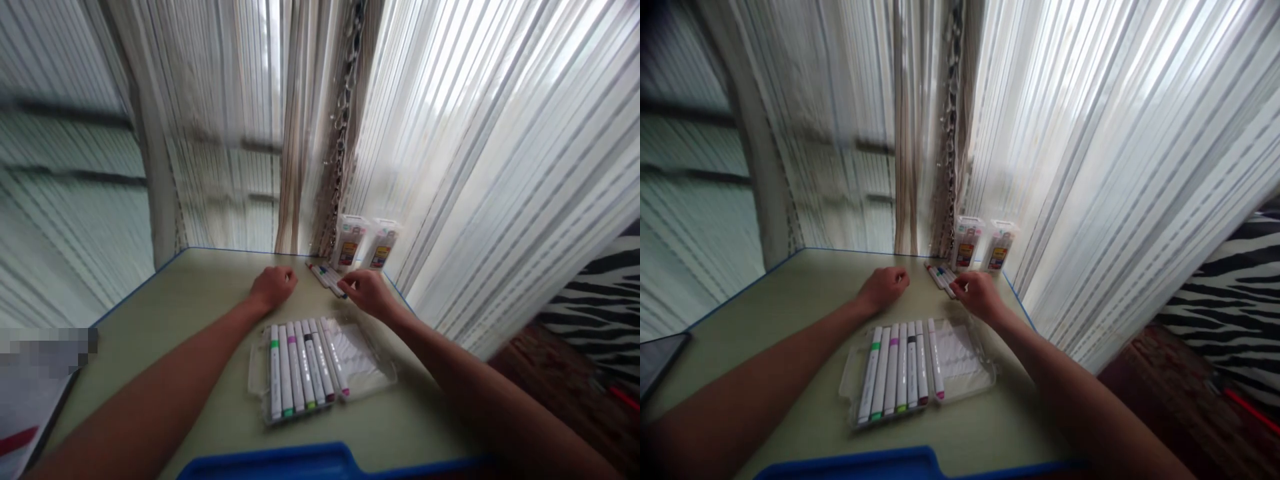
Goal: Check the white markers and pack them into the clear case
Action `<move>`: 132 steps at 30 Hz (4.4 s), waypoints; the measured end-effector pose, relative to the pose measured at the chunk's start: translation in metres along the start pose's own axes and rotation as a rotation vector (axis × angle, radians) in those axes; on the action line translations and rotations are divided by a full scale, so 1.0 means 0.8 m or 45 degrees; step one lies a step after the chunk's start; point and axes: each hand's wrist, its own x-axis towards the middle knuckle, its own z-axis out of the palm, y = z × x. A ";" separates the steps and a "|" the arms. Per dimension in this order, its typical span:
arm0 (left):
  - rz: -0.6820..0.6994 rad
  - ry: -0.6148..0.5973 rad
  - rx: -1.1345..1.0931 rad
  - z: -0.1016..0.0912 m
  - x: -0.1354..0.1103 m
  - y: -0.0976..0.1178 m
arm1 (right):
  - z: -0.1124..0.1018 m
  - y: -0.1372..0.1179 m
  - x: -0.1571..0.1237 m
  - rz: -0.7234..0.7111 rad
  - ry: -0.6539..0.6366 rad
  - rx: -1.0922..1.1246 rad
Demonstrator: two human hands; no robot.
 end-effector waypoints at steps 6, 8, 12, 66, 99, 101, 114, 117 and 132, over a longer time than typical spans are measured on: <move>0.041 -0.029 0.089 0.000 -0.006 0.000 | 0.023 -0.036 0.053 0.004 -0.219 -0.204; 0.041 -0.036 0.105 0.001 -0.008 0.000 | 0.030 -0.041 0.061 0.043 -0.274 -0.281; 0.050 -0.057 0.099 0.004 -0.009 0.002 | 0.035 -0.045 0.065 0.101 -0.357 -0.436; 0.564 0.090 -0.412 -0.045 -0.097 0.024 | -0.017 -0.036 -0.061 0.021 0.074 1.166; 0.489 0.306 -0.697 -0.036 -0.103 0.023 | -0.020 -0.046 -0.071 -0.045 0.205 1.301; 0.464 0.302 -0.716 -0.035 -0.104 0.023 | -0.019 -0.046 -0.070 -0.018 0.212 1.277; 0.193 0.291 -1.082 -0.033 -0.108 0.035 | -0.016 -0.047 -0.064 0.168 0.311 1.329; 0.185 0.267 -1.167 -0.032 -0.107 0.033 | -0.016 -0.047 -0.064 0.176 0.304 1.329; 0.136 0.313 -1.294 -0.035 -0.103 0.036 | -0.018 -0.044 -0.066 0.078 0.280 1.188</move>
